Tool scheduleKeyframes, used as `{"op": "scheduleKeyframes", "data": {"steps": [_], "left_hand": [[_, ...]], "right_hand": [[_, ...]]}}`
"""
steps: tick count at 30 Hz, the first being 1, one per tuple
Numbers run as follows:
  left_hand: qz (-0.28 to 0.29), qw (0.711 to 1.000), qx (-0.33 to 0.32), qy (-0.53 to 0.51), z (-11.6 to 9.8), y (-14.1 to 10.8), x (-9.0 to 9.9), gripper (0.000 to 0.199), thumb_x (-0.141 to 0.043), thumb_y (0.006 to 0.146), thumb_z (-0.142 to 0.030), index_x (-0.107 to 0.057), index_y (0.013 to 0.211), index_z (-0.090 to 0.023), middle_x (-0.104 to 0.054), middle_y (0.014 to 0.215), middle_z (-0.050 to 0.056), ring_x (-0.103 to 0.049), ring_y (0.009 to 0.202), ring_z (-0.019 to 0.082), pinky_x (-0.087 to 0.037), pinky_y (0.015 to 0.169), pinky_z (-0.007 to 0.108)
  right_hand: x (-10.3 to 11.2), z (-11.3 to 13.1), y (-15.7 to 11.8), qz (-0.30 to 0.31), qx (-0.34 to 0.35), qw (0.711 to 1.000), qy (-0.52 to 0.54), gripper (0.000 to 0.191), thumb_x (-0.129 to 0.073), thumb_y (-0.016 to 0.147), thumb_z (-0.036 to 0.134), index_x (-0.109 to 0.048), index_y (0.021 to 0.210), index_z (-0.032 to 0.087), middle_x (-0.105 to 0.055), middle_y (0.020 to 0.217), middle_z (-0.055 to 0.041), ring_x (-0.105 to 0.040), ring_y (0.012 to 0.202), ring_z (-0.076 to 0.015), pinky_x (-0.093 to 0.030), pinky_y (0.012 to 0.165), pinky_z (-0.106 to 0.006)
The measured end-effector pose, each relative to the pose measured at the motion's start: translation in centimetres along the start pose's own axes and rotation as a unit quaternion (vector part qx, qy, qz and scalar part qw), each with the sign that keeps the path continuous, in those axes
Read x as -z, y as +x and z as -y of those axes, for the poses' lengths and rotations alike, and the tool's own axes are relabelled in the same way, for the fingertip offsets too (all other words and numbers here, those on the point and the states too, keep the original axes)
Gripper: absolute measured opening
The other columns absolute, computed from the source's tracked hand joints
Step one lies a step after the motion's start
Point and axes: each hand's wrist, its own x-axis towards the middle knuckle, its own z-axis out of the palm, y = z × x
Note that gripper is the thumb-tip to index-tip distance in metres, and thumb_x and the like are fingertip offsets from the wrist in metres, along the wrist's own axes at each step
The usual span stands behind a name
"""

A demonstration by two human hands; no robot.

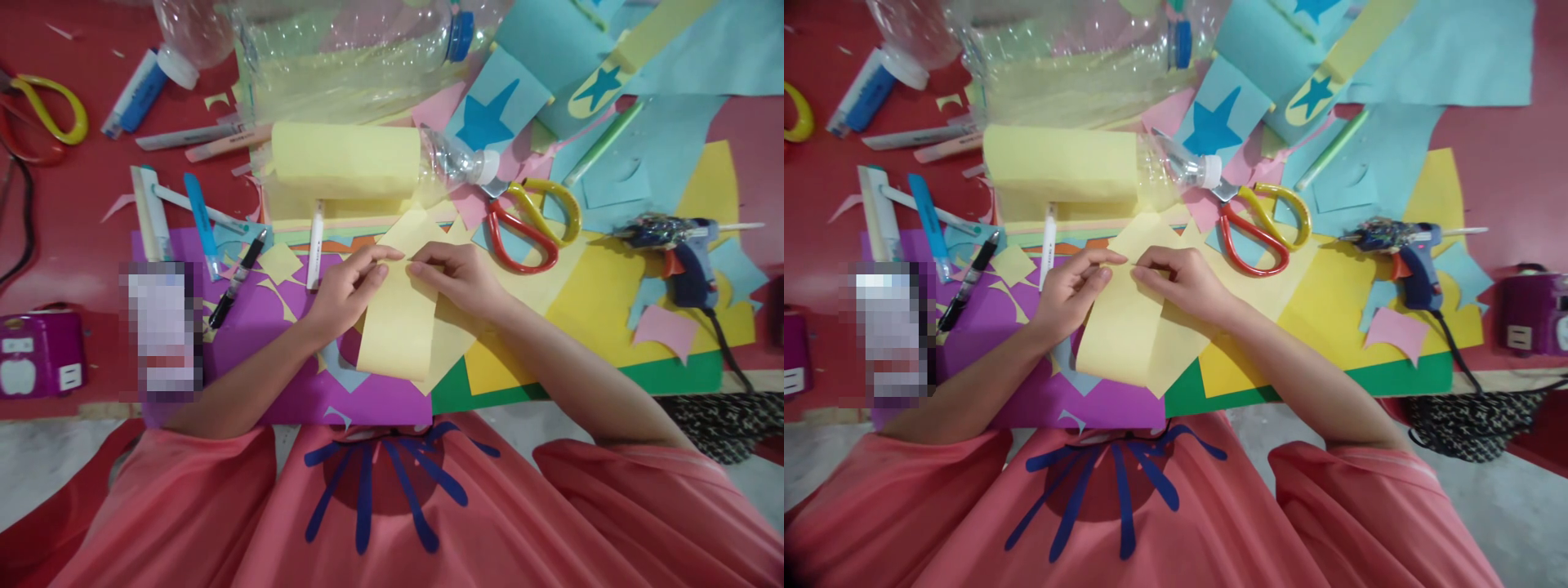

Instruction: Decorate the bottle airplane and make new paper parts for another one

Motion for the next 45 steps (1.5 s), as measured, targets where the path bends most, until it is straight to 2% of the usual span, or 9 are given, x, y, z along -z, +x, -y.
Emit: {"op": "scheduleKeyframes", "data": {"steps": [7,12,16,22,29,32,35,41,45], "left_hand": [[0.009,1.000,0.002,-0.023,0.3,-0.1,-0.1,0.027,-0.053,0.093,-0.038,-0.063,0.114,-0.023,-0.048,0.057,-0.006,-0.043,0.047,0.009,-0.034,0.046,0.021],[0.046,0.996,0.023,-0.078,0.3,-0.3,-0.2,0.063,-0.067,0.084,-0.038,-0.041,0.141,-0.028,-0.069,0.077,0.000,-0.063,0.064,0.014,-0.049,0.056,0.023],[0.051,0.992,0.028,-0.110,0.2,-0.2,-0.1,0.064,-0.069,0.082,-0.038,-0.042,0.139,-0.024,-0.071,0.082,0.001,-0.069,0.074,0.015,-0.054,0.065,0.024],[-0.002,0.992,0.037,-0.119,0.4,0.3,0.2,0.055,-0.071,0.080,-0.040,-0.047,0.126,-0.023,-0.070,0.086,0.002,-0.069,0.077,0.016,-0.054,0.065,0.024],[-0.200,0.979,-0.047,-0.004,2.2,0.9,1.7,0.047,-0.066,0.083,-0.055,-0.050,0.118,-0.028,-0.056,0.077,-0.002,-0.058,0.068,0.013,-0.047,0.060,0.025],[-0.258,0.963,-0.070,0.039,2.5,1.2,2.3,0.042,-0.065,0.083,-0.057,-0.050,0.114,-0.032,-0.060,0.091,0.001,-0.053,0.068,0.013,-0.045,0.058,0.027],[-0.277,0.956,-0.093,0.040,2.2,1.4,2.1,0.039,-0.065,0.083,-0.057,-0.051,0.110,-0.033,-0.061,0.104,0.002,-0.052,0.069,0.013,-0.045,0.059,0.028],[-0.237,0.966,-0.102,0.022,1.3,1.0,1.1,0.039,-0.060,0.087,-0.057,-0.052,0.115,-0.031,-0.059,0.089,0.003,-0.058,0.074,0.016,-0.048,0.063,0.029],[-0.232,0.966,-0.111,0.036,1.2,0.8,1.1,0.032,-0.060,0.089,-0.054,-0.059,0.108,-0.028,-0.063,0.097,0.004,-0.062,0.078,0.015,-0.051,0.067,0.029]], "right_hand": [[-0.1,0.0,-0.2,-0.017,0.039,0.999,-0.028,0.021,-0.056,0.085,0.030,-0.057,0.068,0.017,-0.053,0.059,0.0019,-0.040,0.054,-0.0084,-0.031,0.052,-0.025],[0.4,0.0,-0.5,-0.153,0.072,0.984,-0.050,0.021,-0.056,0.086,0.027,-0.055,0.066,0.020,-0.053,0.060,0.0017,-0.043,0.053,-0.0094,-0.034,0.052,-0.027],[1.4,-0.4,-0.3,-0.259,0.086,0.961,-0.040,0.026,-0.060,0.088,0.033,-0.054,0.065,0.021,-0.051,0.062,0.0012,-0.044,0.056,-0.0102,-0.036,0.055,-0.029],[2.5,-0.6,0.4,-0.378,0.114,0.919,-0.019,0.038,-0.063,0.086,0.051,-0.049,0.063,0.023,-0.035,0.054,0.0044,-0.031,0.049,-0.0092,-0.024,0.049,-0.029],[2.0,-0.6,0.3,-0.360,0.078,0.929,-0.047,0.049,-0.055,0.084,0.068,-0.047,0.063,0.024,-0.035,0.054,0.0038,-0.034,0.049,-0.0104,-0.028,0.048,-0.030],[1.7,-0.8,0.2,-0.331,0.066,0.941,-0.031,0.051,-0.054,0.082,0.072,-0.049,0.066,0.023,-0.038,0.054,0.0037,-0.036,0.047,-0.0084,-0.030,0.047,-0.029],[1.7,-1.4,0.3,-0.315,0.065,0.947,-0.011,0.048,-0.054,0.085,0.068,-0.048,0.069,0.022,-0.039,0.054,0.0047,-0.038,0.045,-0.0064,-0.031,0.045,-0.027],[1.9,-2.5,0.4,-0.348,0.060,0.935,-0.025,0.045,-0.050,0.088,0.066,-0.051,0.074,0.023,-0.040,0.060,0.0026,-0.051,0.059,-0.0109,-0.036,0.048,-0.027],[1.8,-1.9,0.5,-0.369,0.073,0.926,0.017,0.045,-0.057,0.084,0.065,-0.048,0.069,0.023,-0.038,0.060,0.0037,-0.044,0.052,-0.0088,-0.034,0.044,-0.027]]}}
